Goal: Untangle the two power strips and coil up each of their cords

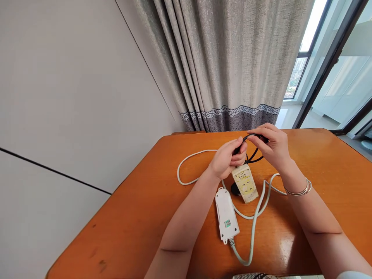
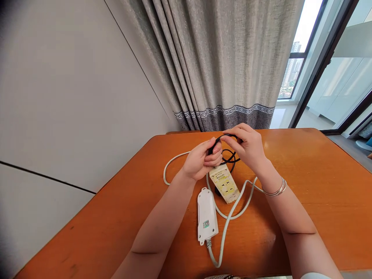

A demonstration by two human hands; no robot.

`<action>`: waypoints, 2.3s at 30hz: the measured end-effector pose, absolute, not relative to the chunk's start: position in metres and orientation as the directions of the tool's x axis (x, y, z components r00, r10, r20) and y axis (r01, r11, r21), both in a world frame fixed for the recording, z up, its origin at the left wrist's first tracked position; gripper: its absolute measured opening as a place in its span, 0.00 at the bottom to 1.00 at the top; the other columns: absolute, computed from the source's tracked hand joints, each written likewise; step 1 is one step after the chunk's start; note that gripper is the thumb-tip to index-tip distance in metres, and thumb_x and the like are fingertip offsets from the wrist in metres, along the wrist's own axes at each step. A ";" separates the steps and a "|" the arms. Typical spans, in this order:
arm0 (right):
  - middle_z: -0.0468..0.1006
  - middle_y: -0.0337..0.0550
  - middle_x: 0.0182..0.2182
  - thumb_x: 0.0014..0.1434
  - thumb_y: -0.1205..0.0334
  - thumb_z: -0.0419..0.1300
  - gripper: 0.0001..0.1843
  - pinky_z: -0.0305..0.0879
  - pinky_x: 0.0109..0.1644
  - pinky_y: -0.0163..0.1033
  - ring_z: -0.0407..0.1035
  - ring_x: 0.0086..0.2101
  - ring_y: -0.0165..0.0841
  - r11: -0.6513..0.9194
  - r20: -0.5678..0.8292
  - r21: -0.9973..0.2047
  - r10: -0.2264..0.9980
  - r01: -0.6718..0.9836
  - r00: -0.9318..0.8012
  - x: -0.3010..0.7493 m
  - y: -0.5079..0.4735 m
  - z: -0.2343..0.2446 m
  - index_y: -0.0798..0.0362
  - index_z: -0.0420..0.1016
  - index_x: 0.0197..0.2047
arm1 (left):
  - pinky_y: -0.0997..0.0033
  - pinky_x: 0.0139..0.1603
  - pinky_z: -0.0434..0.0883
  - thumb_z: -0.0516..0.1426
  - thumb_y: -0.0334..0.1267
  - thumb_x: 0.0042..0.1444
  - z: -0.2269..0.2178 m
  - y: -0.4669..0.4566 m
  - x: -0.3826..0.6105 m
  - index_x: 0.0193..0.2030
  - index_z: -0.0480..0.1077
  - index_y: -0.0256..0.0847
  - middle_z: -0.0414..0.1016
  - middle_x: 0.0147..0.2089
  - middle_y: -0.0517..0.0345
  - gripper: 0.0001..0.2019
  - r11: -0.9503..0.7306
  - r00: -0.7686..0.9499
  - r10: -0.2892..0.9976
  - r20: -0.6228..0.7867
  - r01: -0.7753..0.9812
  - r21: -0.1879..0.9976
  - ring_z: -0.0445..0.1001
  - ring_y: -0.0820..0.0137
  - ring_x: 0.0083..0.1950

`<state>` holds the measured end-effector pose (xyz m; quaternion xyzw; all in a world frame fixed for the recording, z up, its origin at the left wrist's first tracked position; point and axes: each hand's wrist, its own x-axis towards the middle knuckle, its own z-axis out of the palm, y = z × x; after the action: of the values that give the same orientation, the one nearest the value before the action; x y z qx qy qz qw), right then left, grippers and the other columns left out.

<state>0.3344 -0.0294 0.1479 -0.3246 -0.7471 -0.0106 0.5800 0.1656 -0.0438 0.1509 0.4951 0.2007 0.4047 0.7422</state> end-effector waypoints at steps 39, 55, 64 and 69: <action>0.75 0.39 0.30 0.56 0.41 0.67 0.22 0.68 0.43 0.39 0.69 0.31 0.29 0.239 0.323 -0.945 0.785 -0.223 -0.528 0.315 -0.016 0.128 0.53 0.75 0.35 | 0.80 0.15 0.45 0.41 0.45 0.74 0.192 -0.061 0.143 0.26 0.49 0.42 0.36 0.18 0.72 0.22 0.212 0.268 0.963 -0.017 -0.723 0.658 0.37 0.80 0.13; 0.78 0.40 0.33 0.59 0.51 0.67 0.16 0.67 0.51 0.41 0.74 0.40 0.32 0.142 0.154 -0.986 0.579 -0.087 -0.800 0.333 0.007 0.108 0.53 0.70 0.35 | 0.78 0.15 0.48 0.47 0.45 0.72 0.198 -0.061 0.125 0.27 0.49 0.43 0.40 0.17 0.71 0.21 -0.026 0.054 0.993 0.104 -0.763 0.646 0.40 0.79 0.14; 0.67 0.33 0.26 0.59 0.48 0.61 0.16 0.60 0.34 0.35 0.62 0.27 0.27 0.441 0.334 -0.882 0.833 0.167 -0.441 0.334 0.018 0.107 0.53 0.68 0.34 | 0.77 0.15 0.48 0.46 0.45 0.72 0.200 -0.063 0.123 0.27 0.49 0.43 0.39 0.17 0.71 0.21 -0.062 0.025 0.992 0.124 -0.760 0.648 0.39 0.78 0.14; 0.61 0.31 0.23 0.57 0.51 0.61 0.13 0.51 0.32 0.35 0.54 0.26 0.27 0.516 0.519 -0.794 0.851 0.322 -0.082 0.351 0.027 0.114 0.52 0.68 0.32 | 0.77 0.15 0.47 0.44 0.45 0.73 0.202 -0.068 0.125 0.27 0.48 0.43 0.38 0.17 0.71 0.21 -0.074 0.018 0.991 0.131 -0.746 0.662 0.37 0.78 0.14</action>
<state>0.3510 0.0267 0.1141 -0.4239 -0.6918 0.2501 0.5283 0.1250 -0.0681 0.2024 0.2974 0.2060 0.6696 0.6487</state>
